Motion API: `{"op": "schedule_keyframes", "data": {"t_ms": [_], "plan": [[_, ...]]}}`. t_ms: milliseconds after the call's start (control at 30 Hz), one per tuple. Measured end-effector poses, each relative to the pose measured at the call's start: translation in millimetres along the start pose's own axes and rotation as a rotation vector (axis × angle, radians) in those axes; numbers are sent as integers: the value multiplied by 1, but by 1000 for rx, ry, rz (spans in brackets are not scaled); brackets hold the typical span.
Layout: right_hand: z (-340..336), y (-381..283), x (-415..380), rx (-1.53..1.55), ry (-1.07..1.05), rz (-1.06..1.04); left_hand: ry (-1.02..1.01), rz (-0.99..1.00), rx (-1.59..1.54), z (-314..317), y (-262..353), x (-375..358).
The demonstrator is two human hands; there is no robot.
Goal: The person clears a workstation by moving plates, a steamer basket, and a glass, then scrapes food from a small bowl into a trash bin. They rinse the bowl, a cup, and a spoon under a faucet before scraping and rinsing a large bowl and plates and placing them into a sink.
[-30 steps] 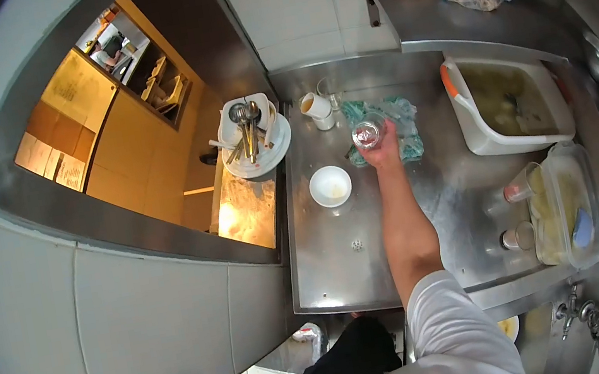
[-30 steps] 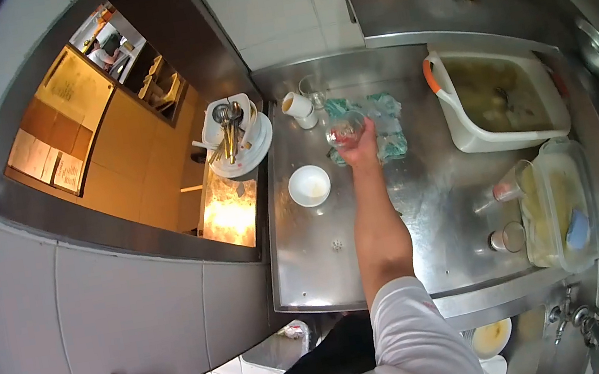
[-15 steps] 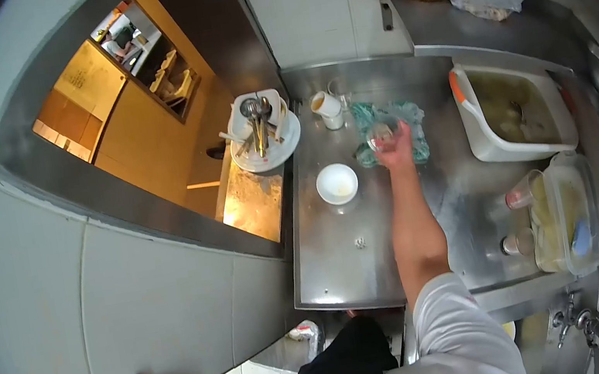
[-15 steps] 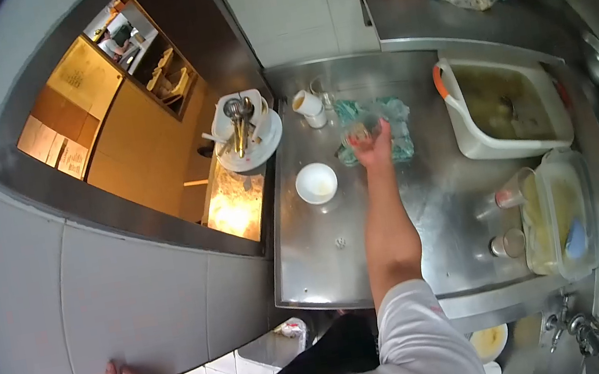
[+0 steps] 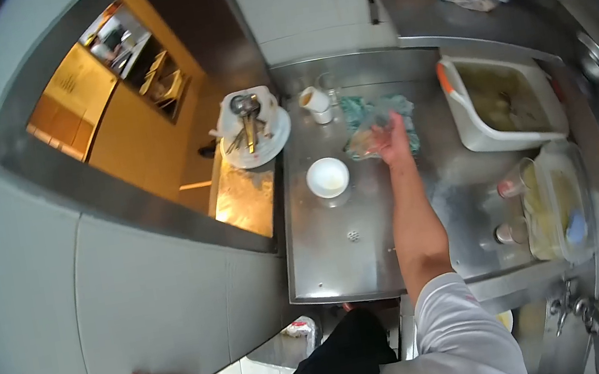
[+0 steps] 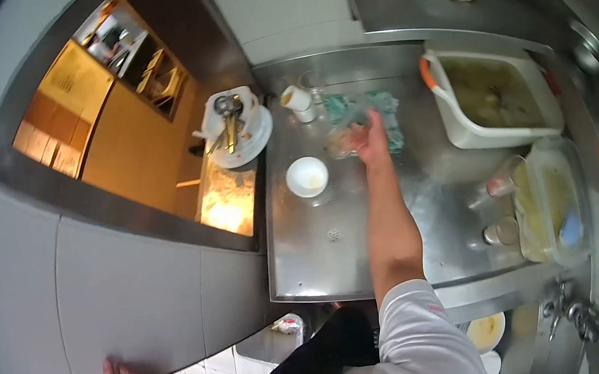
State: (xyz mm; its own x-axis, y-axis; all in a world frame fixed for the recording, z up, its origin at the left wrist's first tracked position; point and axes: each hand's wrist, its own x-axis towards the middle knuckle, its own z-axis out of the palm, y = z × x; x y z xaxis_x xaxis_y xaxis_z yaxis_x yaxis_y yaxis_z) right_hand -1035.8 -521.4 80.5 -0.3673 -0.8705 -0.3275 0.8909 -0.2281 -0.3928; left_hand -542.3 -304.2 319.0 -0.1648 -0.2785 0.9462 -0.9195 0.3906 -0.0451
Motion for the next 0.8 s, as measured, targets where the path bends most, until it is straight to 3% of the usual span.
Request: {"op": "schedule_keyframes", "data": {"t_ms": [67, 100, 133, 200, 333, 400, 467, 533, 600, 667, 733, 767, 800], "plan": [[-7, -9, -26, -154, 144, -59, -11, 78, 36, -11, -23, -16], [-2, -17, -48, -370, 136, -228, 13, -160, -331, -9, -25, -25], [-1, -24, -63, -593, 121, -382, 18, -205, -353, -13, -28, -23], [-24, -39, -89, -671, 155, -458, 132, 12, -92, 6, 9, 5], [-75, -71, -153, -1485, 329, -1148, -6, 74, -112, -4, -8, -3], [-80, -90, -192, -1556, 407, -1121, 93, 17, -240, 2, 2, 0], [-96, -106, -217, -1625, 487, -1094, 92, 44, -171, 3, 6, 4], [-123, -119, -225, -1673, 611, -1219, 95, 73, -95, 0, 1, -1], [-145, -133, -230, -1690, 585, -1237, 56, -157, -400, -5, -21, -18], [-150, -143, -235, -1698, 530, -1252, 17, -102, -304, -8, -30, -21], [-150, -147, -245, -1659, 705, -960, -18, -49, -196, -8, -28, -19], [-160, -153, -247, -1658, 683, -960, 4, -61, -229, -4, -23, -15], [-171, -161, -249, -1877, 734, -1004, 27, -72, -265, -3, -21, -15]]}}
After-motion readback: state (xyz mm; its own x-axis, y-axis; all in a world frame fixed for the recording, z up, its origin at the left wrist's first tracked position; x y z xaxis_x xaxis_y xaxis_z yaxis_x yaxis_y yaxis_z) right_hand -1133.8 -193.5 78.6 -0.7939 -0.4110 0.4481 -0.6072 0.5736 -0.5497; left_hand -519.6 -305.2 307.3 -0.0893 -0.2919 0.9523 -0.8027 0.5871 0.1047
